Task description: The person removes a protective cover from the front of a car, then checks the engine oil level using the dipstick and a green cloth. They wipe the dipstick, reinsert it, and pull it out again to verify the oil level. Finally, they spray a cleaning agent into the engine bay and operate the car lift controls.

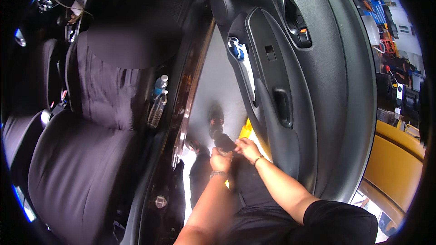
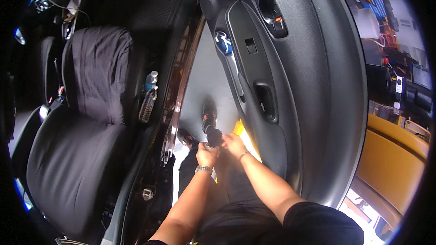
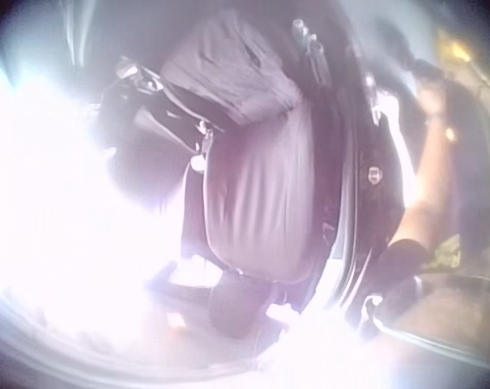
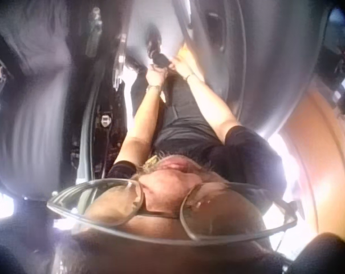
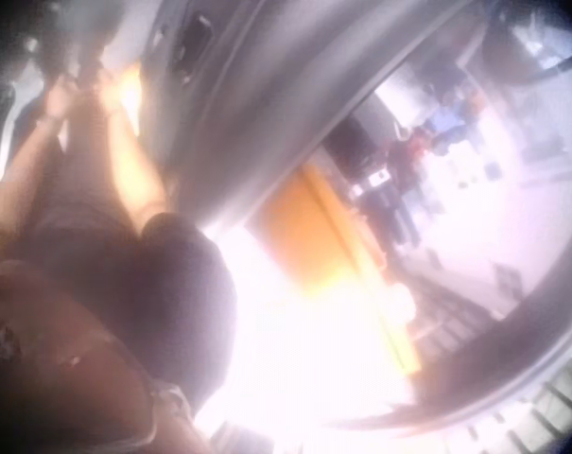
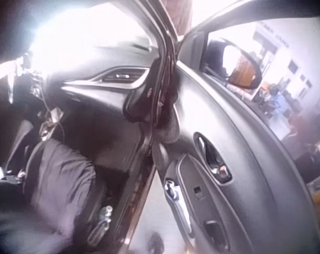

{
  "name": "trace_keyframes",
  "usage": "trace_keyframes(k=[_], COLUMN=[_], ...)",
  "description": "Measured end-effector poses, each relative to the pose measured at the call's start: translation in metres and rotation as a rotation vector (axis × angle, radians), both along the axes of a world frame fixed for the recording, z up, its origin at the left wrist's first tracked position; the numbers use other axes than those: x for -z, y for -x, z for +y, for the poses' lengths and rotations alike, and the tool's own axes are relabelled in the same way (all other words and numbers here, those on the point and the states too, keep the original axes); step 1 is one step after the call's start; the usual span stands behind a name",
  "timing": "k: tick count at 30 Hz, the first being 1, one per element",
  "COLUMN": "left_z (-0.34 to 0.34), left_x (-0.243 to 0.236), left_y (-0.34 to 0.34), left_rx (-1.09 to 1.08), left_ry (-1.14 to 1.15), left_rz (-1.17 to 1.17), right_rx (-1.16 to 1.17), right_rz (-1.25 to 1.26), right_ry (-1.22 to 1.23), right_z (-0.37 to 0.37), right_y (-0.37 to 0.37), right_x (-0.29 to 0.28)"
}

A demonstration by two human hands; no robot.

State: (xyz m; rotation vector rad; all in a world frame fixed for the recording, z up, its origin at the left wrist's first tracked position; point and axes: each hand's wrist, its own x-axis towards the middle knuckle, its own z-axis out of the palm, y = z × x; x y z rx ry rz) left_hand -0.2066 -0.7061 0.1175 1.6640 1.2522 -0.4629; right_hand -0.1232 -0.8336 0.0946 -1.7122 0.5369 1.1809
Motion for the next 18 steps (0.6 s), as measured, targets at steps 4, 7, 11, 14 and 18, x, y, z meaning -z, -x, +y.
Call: trace_keyframes(k=[4, 7, 11, 14, 18], left_z=[0.004, -0.001, 0.020, 0.007, -0.007], left_x=[0.009, 0.041, 0.024, 0.051, 0.052], left_y=[0.045, 0.094, 0.123, 0.144, 0.160], left_rx=[0.184, 0.257, 0.388, 0.732, 1.146], left_ry=[0.122, -0.106, 0.148, 0.005, 0.059], left_rz=[0.057, 0.100, 0.088, -0.031, 0.047], right_rx=[-0.264, -0.436, 0.325, 0.922, 1.191], right_rz=[-0.217, -0.182, 0.075, 0.036, -0.347], right_ry=[0.236, 0.466, 0.426, 0.315, 0.072], right_z=[-0.094, -0.118, -0.253, -0.331, -0.383], right_y=[0.046, 0.099, 0.218, 0.237, 0.164], right_x=[-0.004, -0.068, -0.096, -0.136, -0.201])
